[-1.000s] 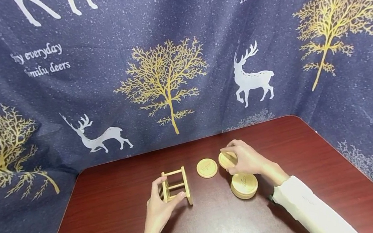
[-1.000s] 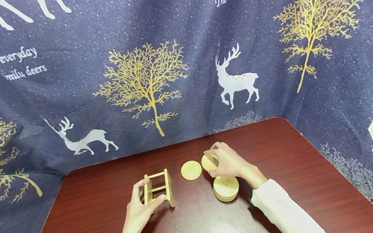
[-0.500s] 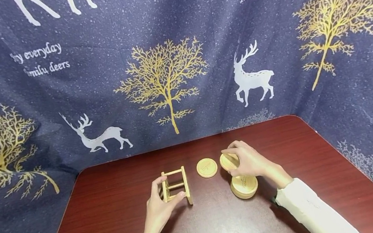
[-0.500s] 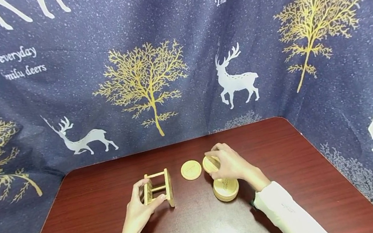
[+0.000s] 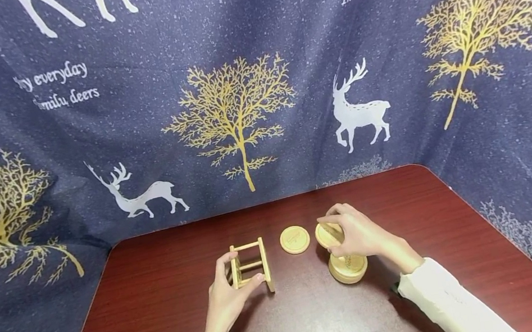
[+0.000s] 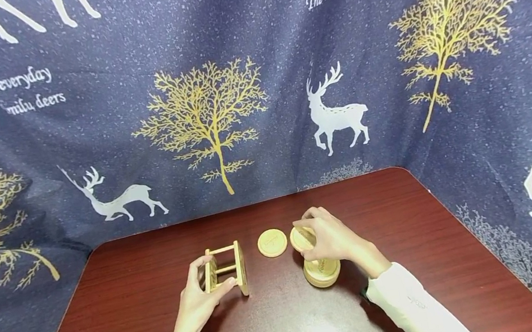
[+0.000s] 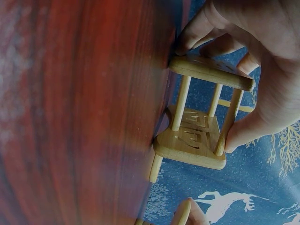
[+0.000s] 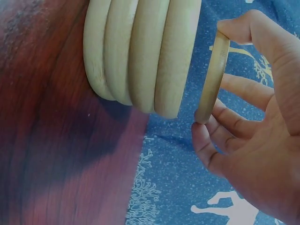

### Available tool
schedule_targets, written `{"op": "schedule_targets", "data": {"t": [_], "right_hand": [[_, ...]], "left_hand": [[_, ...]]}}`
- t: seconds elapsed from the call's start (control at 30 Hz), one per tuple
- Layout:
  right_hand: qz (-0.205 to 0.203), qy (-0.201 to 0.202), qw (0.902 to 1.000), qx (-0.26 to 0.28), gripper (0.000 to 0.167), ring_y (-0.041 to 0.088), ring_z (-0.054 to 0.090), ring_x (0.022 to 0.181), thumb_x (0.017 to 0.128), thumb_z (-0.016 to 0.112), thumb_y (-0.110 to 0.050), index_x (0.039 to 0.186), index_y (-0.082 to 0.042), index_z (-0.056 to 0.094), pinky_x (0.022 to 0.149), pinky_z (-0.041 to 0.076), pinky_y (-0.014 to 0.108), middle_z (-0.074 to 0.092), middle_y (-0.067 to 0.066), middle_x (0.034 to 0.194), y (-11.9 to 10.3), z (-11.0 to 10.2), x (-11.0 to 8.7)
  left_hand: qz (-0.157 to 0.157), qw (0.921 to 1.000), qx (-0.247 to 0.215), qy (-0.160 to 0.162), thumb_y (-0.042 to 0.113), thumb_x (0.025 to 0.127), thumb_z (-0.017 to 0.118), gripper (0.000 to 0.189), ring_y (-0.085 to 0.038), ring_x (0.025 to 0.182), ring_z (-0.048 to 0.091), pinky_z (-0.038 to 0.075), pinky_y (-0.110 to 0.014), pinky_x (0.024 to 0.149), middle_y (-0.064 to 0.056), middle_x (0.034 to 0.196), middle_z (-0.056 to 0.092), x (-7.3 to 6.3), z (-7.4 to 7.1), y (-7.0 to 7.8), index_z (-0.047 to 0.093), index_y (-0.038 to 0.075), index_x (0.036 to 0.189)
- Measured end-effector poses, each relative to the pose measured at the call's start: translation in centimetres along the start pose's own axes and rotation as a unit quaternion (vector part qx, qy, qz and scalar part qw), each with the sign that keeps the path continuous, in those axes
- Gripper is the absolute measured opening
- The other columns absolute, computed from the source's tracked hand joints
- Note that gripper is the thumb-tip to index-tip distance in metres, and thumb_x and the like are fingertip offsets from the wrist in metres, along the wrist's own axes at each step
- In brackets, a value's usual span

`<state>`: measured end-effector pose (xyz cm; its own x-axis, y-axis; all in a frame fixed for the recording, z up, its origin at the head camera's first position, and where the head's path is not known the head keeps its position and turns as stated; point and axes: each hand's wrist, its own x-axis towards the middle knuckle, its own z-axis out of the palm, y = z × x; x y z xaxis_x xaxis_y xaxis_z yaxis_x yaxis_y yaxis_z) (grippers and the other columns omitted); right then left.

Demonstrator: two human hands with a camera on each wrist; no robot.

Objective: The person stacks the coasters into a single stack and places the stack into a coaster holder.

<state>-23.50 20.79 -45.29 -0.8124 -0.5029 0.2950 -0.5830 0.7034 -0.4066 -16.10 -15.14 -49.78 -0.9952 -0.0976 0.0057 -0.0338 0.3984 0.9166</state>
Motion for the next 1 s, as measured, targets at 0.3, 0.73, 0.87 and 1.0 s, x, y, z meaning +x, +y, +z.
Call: {"op": "schedule_targets", "data": {"t": [0.3, 0.73, 0.87, 1.0], "right_hand": [[0.004, 0.001, 1.0000, -0.004, 0.070, 0.034, 0.062, 0.119, 0.075, 0.092, -0.021, 0.140, -0.002, 0.074, 0.099, 0.055, 0.053, 0.067, 0.011, 0.125, -0.4, -0.3, -0.7], [-0.006, -0.005, 0.9998, -0.017, 0.070, 0.032, 0.062, 0.117, 0.074, 0.093, -0.022, 0.139, -0.004, 0.076, 0.098, 0.055, 0.049, 0.067, 0.009, 0.123, -0.7, -0.7, -1.4], [-0.006, -0.006, 0.9998, -0.017, 0.068, 0.032, 0.062, 0.117, 0.075, 0.093, -0.022, 0.139, -0.004, 0.076, 0.097, 0.055, 0.049, 0.067, 0.009, 0.124, -0.9, -0.9, -1.7], [-0.011, -0.005, 0.9998, -0.018, 0.068, 0.031, 0.062, 0.116, 0.075, 0.094, -0.022, 0.139, -0.005, 0.076, 0.097, 0.055, 0.048, 0.067, 0.009, 0.123, -1.1, -0.9, -1.9]], "left_hand": [[0.000, 1.0000, 0.005, 0.001, 0.038, 0.085, 0.099, 0.083, -0.040, 0.136, 0.067, 0.054, -0.061, 0.111, -0.026, 0.159, 0.059, 0.1, 0.0, -0.1, 0.052, 0.024, 0.153], [0.003, 1.0000, 0.002, -0.001, 0.036, 0.086, 0.098, 0.083, -0.042, 0.138, 0.065, 0.053, -0.061, 0.111, -0.027, 0.160, 0.058, 0.0, 0.1, 0.1, 0.052, 0.023, 0.153], [0.002, 1.0000, 0.006, -0.001, 0.037, 0.086, 0.098, 0.083, -0.043, 0.139, 0.064, 0.054, -0.061, 0.111, -0.027, 0.160, 0.057, 0.0, 0.1, 0.1, 0.052, 0.023, 0.153], [0.001, 0.9999, 0.010, -0.001, 0.037, 0.086, 0.098, 0.083, -0.043, 0.139, 0.064, 0.054, -0.061, 0.111, -0.027, 0.161, 0.057, 0.0, 0.1, 0.0, 0.052, 0.024, 0.153]]}}
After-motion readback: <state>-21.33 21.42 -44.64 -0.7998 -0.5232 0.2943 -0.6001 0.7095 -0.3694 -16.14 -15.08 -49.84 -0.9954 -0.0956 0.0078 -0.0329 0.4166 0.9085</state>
